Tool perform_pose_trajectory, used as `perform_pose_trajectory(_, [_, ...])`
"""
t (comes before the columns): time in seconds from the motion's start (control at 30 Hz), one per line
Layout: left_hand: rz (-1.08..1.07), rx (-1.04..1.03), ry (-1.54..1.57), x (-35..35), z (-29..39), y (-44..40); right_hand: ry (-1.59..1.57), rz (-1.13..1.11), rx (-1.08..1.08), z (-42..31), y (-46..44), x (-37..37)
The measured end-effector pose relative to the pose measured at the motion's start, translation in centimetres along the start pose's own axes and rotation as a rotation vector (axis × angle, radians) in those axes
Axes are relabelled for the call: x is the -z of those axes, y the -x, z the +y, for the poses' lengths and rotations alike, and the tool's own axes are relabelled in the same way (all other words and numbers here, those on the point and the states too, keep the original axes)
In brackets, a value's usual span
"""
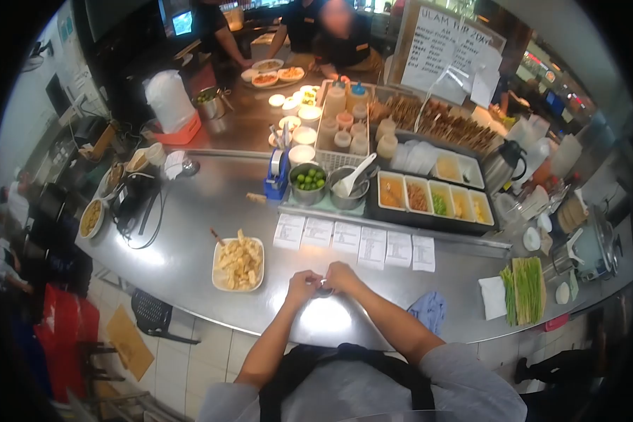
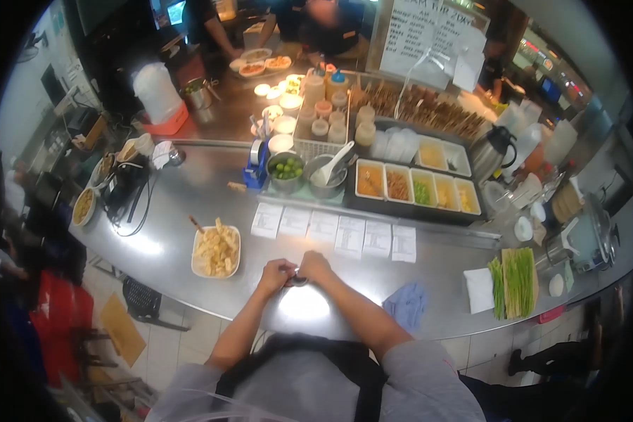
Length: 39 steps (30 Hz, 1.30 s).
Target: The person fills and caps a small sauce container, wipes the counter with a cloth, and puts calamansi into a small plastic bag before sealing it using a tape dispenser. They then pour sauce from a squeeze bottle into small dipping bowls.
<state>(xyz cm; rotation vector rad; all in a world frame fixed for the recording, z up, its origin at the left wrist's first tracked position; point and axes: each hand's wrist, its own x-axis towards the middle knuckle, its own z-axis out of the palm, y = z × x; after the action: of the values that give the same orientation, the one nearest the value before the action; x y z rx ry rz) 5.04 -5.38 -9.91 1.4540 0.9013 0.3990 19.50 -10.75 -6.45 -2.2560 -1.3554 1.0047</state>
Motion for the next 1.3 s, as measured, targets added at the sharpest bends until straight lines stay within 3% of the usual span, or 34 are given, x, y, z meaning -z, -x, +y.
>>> perform_pose_trajectory(0.07, [0.071, 0.111, 0.0, -0.4, 0.6, 0.5, 0.061, -0.057, -0.028, -0.1, -0.4, 0.0])
perform_pose_trajectory(0.23, [0.16, 0.018, -0.097, -0.8, 0.8, 1.0, 0.227, -0.121, 0.059, -0.3, -0.8, 0.7])
perform_pose_trajectory(0.4, [0.202, 0.005, -0.077, -1.2, 1.2, 1.8, -0.145, -0.084, -0.058, -0.2, 0.4, 0.7])
perform_pose_trajectory(0.6, [0.221, -0.014, -0.233, -1.2, 1.7, 1.6, -0.188, -0.108, -0.086, -0.6, 0.7, 1.2])
perform_pose_trajectory(0.83, [0.222, -0.019, -0.238, -1.2, 1.5, 1.4, -0.163, -0.124, -0.044, 0.1, 0.0, 0.7])
perform_pose_trajectory(0.93, [0.199, 0.025, -0.182, -1.2, 1.9, 1.2, -0.289, -0.166, -0.088, 0.0, -0.1, 1.0])
perform_pose_trajectory(1.0, [0.28, -0.017, -0.312, -1.3, 2.6, 0.9, -0.336, -0.058, -0.029, 0.0, -0.1, 1.1])
perform_pose_trajectory(1.3, [0.204, 0.03, -0.363, -0.9, 2.9, -0.1, -0.438, -0.066, -0.047, -0.1, -0.1, 1.5])
